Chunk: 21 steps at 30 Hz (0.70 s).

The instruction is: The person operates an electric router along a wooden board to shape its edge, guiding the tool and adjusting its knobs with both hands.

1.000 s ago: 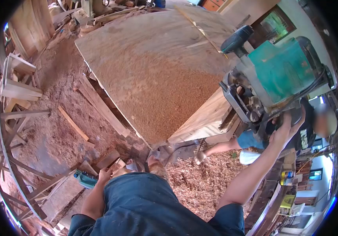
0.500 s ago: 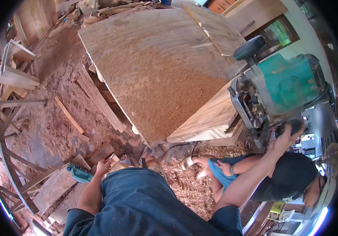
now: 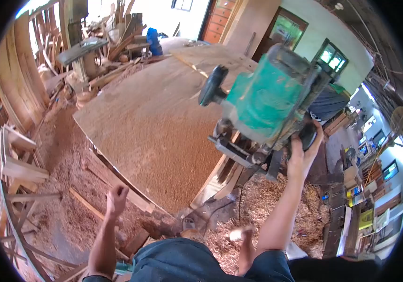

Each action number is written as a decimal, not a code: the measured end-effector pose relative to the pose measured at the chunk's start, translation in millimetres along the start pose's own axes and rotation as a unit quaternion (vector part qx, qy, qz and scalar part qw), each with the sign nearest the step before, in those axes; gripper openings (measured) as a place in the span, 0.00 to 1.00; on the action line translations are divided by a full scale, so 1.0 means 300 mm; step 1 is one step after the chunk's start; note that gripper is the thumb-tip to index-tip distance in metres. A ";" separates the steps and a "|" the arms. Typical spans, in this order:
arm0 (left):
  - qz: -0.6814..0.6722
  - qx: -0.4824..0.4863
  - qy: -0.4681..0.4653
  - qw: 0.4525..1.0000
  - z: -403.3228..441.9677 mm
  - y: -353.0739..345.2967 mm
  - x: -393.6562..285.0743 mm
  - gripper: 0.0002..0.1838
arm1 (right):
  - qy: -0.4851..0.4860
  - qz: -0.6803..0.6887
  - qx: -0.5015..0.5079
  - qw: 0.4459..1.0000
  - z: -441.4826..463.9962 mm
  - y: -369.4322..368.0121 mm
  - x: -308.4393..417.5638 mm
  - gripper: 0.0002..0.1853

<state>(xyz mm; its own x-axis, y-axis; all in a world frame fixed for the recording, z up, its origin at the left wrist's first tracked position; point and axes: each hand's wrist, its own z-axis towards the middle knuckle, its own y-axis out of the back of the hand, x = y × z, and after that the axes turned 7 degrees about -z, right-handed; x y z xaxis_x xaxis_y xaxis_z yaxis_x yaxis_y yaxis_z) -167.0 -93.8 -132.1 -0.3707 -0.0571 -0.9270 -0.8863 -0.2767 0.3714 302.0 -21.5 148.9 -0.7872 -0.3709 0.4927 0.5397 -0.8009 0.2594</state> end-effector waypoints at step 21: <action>0.502 0.126 -0.518 0.681 0.115 -0.423 -2.072 0.33 | -0.172 0.156 0.053 0.971 0.016 0.037 0.114 0.33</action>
<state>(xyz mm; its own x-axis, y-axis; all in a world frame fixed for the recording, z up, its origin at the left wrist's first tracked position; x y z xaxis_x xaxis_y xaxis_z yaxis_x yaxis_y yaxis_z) 166.2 9.8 398.9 -0.7065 0.6474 0.2859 -0.0124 -0.4153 0.9096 282.6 -40.7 172.7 -0.4439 -0.3942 0.8047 0.7778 -0.6154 0.1276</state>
